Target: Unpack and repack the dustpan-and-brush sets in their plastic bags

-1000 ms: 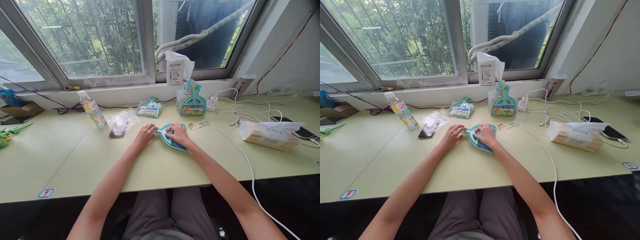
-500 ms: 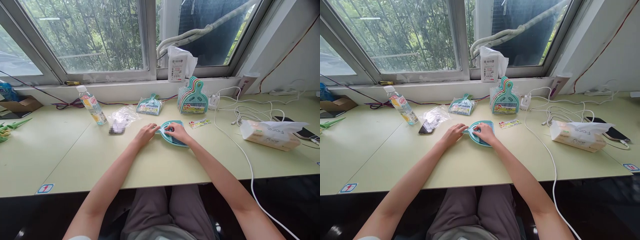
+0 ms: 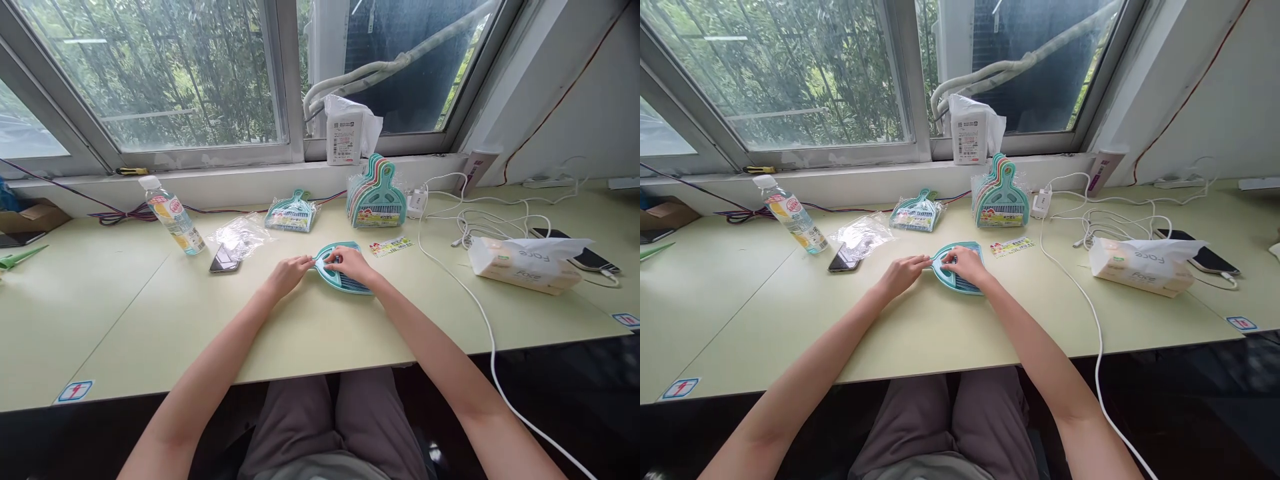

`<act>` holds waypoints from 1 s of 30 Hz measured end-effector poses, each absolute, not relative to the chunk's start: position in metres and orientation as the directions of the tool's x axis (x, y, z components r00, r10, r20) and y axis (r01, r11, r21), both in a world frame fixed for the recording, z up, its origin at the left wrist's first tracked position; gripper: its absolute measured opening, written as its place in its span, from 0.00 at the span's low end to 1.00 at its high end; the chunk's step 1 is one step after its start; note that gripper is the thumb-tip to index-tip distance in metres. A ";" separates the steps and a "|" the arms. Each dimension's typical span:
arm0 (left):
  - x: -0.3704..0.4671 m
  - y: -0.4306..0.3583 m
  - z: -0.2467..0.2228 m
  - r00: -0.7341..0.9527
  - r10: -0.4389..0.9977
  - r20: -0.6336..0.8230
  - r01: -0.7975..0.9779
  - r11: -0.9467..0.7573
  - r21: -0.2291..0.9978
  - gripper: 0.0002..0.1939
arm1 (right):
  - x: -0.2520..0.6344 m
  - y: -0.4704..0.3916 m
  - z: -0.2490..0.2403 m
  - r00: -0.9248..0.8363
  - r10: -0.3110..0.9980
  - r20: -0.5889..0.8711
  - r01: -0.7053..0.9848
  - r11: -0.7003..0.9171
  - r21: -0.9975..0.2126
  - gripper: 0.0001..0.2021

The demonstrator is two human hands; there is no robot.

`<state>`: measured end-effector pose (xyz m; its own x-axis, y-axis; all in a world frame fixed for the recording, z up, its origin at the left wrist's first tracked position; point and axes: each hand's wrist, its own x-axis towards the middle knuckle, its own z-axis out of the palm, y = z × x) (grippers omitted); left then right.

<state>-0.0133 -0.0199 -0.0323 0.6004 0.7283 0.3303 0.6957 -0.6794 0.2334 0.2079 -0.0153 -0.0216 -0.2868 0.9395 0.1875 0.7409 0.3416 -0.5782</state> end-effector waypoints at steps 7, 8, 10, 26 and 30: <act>-0.015 -0.020 -0.037 0.617 0.697 0.366 0.609 -0.717 0.339 0.19 | 0.212 -0.020 -0.014 -0.319 0.926 0.202 0.813 0.377 -0.445 0.08; -0.014 -0.020 -0.036 0.599 0.696 0.396 0.604 -0.717 0.348 0.19 | 0.213 -0.019 -0.016 -0.321 0.921 0.221 0.814 0.387 -0.434 0.09; -0.013 -0.020 -0.033 0.487 0.729 0.481 0.615 -0.677 0.404 0.18 | 0.211 -0.016 -0.022 -0.307 0.916 0.257 0.788 0.396 -0.471 0.11; 0.007 -0.019 -0.038 0.191 0.981 -0.042 -0.293 0.098 0.951 0.17 | 0.217 -0.005 -0.017 0.092 0.934 0.344 0.697 0.186 -0.692 0.20; -0.019 -0.007 -0.028 0.020 0.996 -0.085 -0.443 0.085 0.893 0.14 | 0.256 0.010 -0.029 0.381 0.908 0.177 0.793 -0.223 -0.567 0.30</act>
